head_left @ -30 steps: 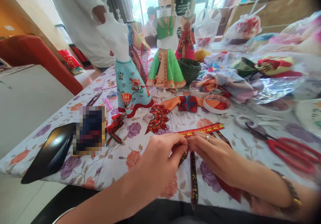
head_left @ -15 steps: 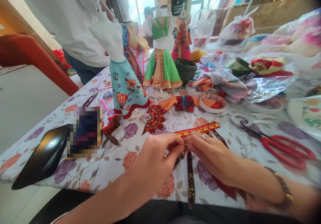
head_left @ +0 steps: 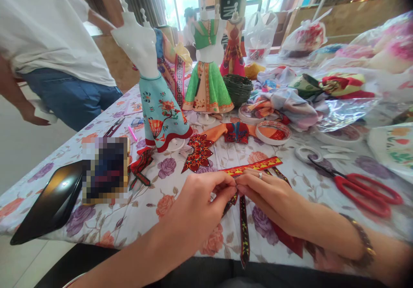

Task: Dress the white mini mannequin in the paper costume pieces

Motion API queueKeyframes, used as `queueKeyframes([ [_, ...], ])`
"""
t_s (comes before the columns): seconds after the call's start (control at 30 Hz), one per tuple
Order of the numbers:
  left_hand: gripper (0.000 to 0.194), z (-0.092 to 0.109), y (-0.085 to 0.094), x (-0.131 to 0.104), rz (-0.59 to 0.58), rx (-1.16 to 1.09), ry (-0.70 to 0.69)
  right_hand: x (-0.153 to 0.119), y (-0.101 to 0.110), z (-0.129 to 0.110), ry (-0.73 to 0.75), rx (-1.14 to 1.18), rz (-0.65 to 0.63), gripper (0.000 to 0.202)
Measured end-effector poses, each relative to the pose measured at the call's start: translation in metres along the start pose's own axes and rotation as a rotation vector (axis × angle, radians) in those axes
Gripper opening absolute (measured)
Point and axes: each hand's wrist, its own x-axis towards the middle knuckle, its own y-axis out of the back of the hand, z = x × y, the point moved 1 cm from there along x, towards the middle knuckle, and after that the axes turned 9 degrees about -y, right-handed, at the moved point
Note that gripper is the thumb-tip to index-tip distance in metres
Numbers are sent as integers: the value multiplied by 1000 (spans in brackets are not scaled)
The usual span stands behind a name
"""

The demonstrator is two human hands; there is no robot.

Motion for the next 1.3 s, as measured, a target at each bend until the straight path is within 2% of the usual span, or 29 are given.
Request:
queueKeyframes([
  [0.13, 13, -1, -2, 0, 18, 56, -27, 2, 3, -3, 36, -49, 52, 23],
  [0.37, 17, 0, -7, -4, 54, 187, -115, 6, 6, -6, 126, -112, 64, 28],
  [0.63, 17, 4, -12, -9, 43, 268, -135, 6, 3, -6, 169, -123, 145, 21],
  [0.8, 18, 2, -14, -11, 19, 232, -155, 5, 0, -5, 177, -105, 208, 20],
  [1.0, 18, 4, -11, -7, 7, 143, -121, 2, -3, -3, 140, -108, 194, 19],
  [1.3, 15, 7, 1, -1, -30, -54, 21, 4, 5, -10, 3, 23, 200, 17],
])
